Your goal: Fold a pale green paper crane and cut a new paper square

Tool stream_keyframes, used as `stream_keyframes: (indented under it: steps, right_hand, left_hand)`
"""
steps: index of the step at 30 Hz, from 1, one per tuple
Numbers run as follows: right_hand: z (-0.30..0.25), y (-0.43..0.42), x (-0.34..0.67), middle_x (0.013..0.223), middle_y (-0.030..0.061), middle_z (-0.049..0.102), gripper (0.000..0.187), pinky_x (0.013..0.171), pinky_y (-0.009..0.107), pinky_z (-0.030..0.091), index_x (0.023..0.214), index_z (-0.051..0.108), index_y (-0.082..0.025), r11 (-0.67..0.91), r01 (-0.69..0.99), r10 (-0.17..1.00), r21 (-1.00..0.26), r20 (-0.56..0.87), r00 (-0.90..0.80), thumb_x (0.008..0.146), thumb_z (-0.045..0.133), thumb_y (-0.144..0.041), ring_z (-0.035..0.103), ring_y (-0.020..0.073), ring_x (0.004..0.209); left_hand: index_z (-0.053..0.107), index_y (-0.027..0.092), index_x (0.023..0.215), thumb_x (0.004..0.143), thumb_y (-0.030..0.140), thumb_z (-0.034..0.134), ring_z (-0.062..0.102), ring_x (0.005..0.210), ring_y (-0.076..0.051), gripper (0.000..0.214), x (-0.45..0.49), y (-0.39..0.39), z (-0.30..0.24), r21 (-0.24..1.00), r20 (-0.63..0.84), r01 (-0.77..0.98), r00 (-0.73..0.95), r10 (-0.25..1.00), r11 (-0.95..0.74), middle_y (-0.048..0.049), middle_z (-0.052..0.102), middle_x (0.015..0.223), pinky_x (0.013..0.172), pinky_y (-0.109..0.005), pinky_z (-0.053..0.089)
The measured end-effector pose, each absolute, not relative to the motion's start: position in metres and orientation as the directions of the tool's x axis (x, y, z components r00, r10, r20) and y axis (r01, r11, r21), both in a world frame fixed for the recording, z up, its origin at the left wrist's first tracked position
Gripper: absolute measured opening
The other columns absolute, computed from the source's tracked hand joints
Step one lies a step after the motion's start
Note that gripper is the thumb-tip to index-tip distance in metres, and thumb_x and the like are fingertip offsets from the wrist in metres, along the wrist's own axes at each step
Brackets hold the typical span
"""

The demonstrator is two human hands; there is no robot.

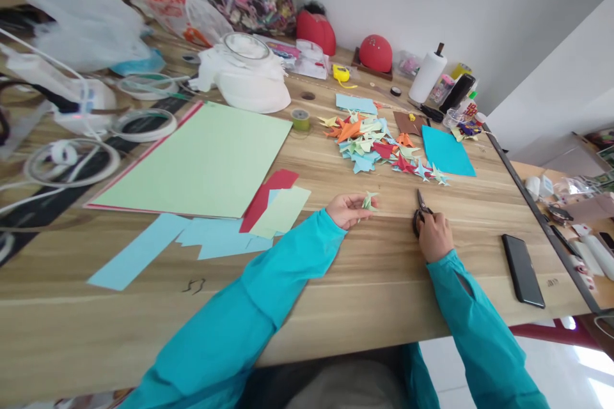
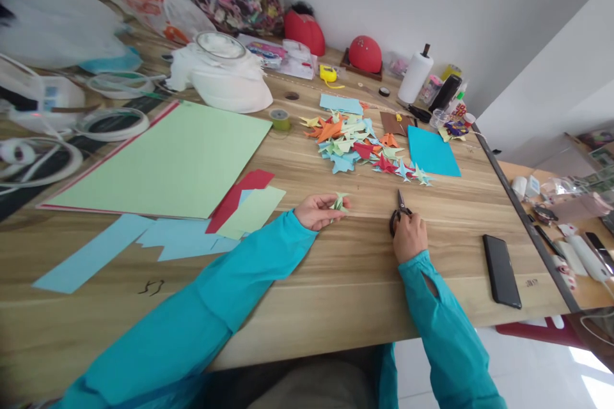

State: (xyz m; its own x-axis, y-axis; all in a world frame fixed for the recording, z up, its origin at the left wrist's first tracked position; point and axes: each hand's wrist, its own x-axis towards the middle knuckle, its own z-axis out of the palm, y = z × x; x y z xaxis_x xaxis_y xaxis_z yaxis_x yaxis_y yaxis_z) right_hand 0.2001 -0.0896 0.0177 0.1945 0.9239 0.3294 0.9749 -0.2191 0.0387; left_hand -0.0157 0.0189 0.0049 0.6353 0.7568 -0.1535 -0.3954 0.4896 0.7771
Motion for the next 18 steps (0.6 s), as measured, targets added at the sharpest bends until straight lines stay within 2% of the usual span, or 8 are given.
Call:
stream_keyframes:
  steps: [2, 4, 6, 7, 10, 12, 15, 18]
  right_hand:
    - [0.026, -0.087, 0.188, 0.092, 0.0159, 0.059, 0.019, 0.075, 0.04, 0.041, 0.088, 0.062, -0.014, -0.197, 0.98, 0.888, -0.031, 0.418, 0.192, 0.084, 0.046, -0.023, 0.052, 0.0255, 0.083]
    - [0.032, -0.082, 0.171, 0.092, 0.0129, 0.061, 0.019, 0.079, 0.038, 0.043, 0.093, 0.06, -0.015, 0.004, 0.98, 0.871, -0.2, 0.482, 0.095, 0.086, 0.045, -0.024, 0.053, 0.0234, 0.088]
    - [0.032, -0.075, 0.152, 0.089, 0.01, 0.062, 0.021, 0.074, 0.032, 0.047, 0.104, 0.055, -0.016, 0.214, 0.885, 0.873, -0.413, 0.488, 0.017, 0.086, 0.047, -0.025, 0.056, 0.019, 0.083]
    - [0.031, -0.071, 0.143, 0.09, 0.0094, 0.062, 0.024, 0.072, 0.03, 0.048, 0.108, 0.052, -0.016, 0.287, 0.828, 0.872, -0.481, 0.489, -0.018, 0.085, 0.049, -0.025, 0.057, 0.0176, 0.082]
    - [0.022, -0.059, 0.126, 0.092, 0.009, 0.063, 0.016, 0.076, 0.029, 0.049, 0.099, 0.057, -0.018, 0.45, 0.731, 0.817, -0.513, 0.566, -0.106, 0.086, 0.048, -0.02, 0.059, 0.0169, 0.087]
    - [0.016, -0.055, 0.123, 0.089, 0.0084, 0.064, 0.014, 0.076, 0.029, 0.05, 0.092, 0.06, -0.018, 0.452, 0.72, 0.8, -0.527, 0.596, -0.066, 0.086, 0.047, -0.018, 0.06, 0.0164, 0.085]
    - [0.01, -0.053, 0.127, 0.083, 0.0077, 0.064, 0.013, 0.072, 0.029, 0.05, 0.088, 0.061, -0.018, 0.387, 0.721, 0.814, -0.574, 0.58, 0.025, 0.085, 0.049, -0.019, 0.06, 0.016, 0.079]
    - [0.007, -0.054, 0.132, 0.083, 0.008, 0.064, 0.014, 0.072, 0.03, 0.051, 0.087, 0.062, -0.018, 0.373, 0.722, 0.821, -0.583, 0.57, 0.037, 0.086, 0.049, -0.022, 0.06, 0.0166, 0.079]
  left_hand:
    - [0.068, 0.01, 0.077, 0.041, 0.019, 0.083, 0.06, 0.057, -0.008, 0.041, -0.016, 0.019, 0.005, 0.789, -0.148, -0.386, 0.634, 0.759, 0.477, -0.0034, 0.068, 0.075, 0.053, -0.019, 0.045]
    - [0.068, 0.01, 0.079, 0.043, 0.02, 0.083, 0.06, 0.058, -0.009, 0.041, -0.016, 0.018, 0.004, 0.796, -0.15, -0.379, 0.633, 0.76, 0.473, -0.0038, 0.068, 0.075, 0.055, -0.02, 0.046]
    - [0.067, 0.01, 0.081, 0.044, 0.021, 0.083, 0.06, 0.059, -0.009, 0.041, -0.015, 0.018, 0.001, 0.802, -0.149, -0.368, 0.639, 0.754, 0.471, -0.0039, 0.067, 0.076, 0.057, -0.021, 0.046]
    - [0.066, 0.01, 0.081, 0.045, 0.022, 0.083, 0.06, 0.059, -0.009, 0.041, -0.015, 0.018, 0.0, 0.808, -0.146, -0.359, 0.646, 0.749, 0.467, -0.004, 0.067, 0.075, 0.057, -0.021, 0.046]
    - [0.063, 0.009, 0.087, 0.046, 0.028, 0.082, 0.06, 0.059, -0.011, 0.049, -0.014, 0.019, -0.005, 0.833, -0.144, -0.321, 0.661, 0.736, 0.451, -0.0027, 0.065, 0.066, 0.056, -0.022, 0.045]
    - [0.056, 0.011, 0.101, 0.047, 0.03, 0.082, 0.06, 0.058, -0.012, 0.062, -0.013, 0.017, -0.007, 0.845, -0.144, -0.315, 0.645, 0.75, 0.432, -0.0011, 0.063, 0.067, 0.055, -0.023, 0.046]
    - [0.042, 0.019, 0.114, 0.052, 0.03, 0.079, 0.061, 0.064, -0.013, 0.072, -0.012, 0.012, -0.007, 0.896, -0.057, -0.327, 0.585, 0.809, 0.299, -0.0032, 0.061, 0.088, 0.059, -0.026, 0.048]
    - [0.041, 0.022, 0.105, 0.059, 0.028, 0.075, 0.06, 0.07, -0.009, 0.057, -0.011, 0.005, -0.006, 0.952, 0.087, -0.301, 0.46, 0.884, 0.062, -0.0067, 0.05, 0.113, 0.062, -0.023, 0.048]
